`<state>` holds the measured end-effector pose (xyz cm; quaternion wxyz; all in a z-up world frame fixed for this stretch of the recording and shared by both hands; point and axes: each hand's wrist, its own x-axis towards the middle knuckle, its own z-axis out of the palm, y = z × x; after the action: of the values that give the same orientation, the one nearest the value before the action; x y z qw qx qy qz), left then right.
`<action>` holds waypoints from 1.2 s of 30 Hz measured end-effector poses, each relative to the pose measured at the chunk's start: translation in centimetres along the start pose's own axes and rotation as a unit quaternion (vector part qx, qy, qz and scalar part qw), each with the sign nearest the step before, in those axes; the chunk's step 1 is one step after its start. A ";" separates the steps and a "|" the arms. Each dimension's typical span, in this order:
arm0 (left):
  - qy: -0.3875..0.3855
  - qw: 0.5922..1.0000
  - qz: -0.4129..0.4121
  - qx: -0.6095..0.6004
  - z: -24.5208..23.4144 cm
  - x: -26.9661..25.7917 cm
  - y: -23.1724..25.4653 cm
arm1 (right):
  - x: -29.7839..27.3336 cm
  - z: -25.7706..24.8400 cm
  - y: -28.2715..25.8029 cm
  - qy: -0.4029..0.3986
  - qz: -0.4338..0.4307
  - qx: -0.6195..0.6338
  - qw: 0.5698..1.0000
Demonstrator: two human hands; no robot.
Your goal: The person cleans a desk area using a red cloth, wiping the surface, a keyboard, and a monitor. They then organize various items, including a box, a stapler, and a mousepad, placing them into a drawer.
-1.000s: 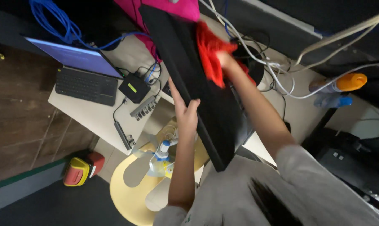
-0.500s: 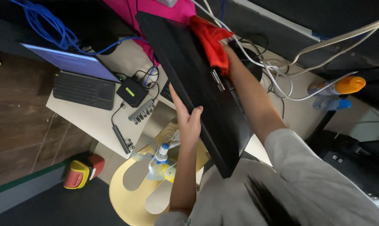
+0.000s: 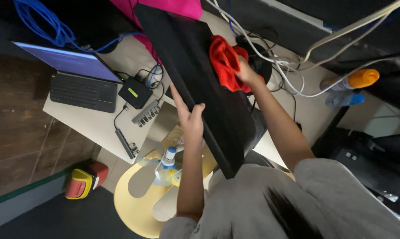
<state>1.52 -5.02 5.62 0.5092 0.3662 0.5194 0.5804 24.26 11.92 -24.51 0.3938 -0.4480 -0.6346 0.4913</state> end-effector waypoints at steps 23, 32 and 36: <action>-0.026 0.996 0.082 0.032 -3.2 1.9 -1.4 | -6.1 1.3 -15.5 0.114 -0.090 -0.197 0.970; -0.030 0.997 0.064 -0.014 -2.7 3.0 -1.5 | -12.0 -0.9 -17.0 -0.039 -0.115 -0.395 0.911; -0.065 0.995 0.077 0.015 -1.5 2.4 -0.1 | -10.7 -0.3 -15.9 -0.013 -0.125 -0.376 0.918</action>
<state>-0.38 -3.07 5.04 0.4899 0.4499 0.4641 0.5850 24.74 -0.07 -9.57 0.2467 -0.4738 -0.8282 0.1693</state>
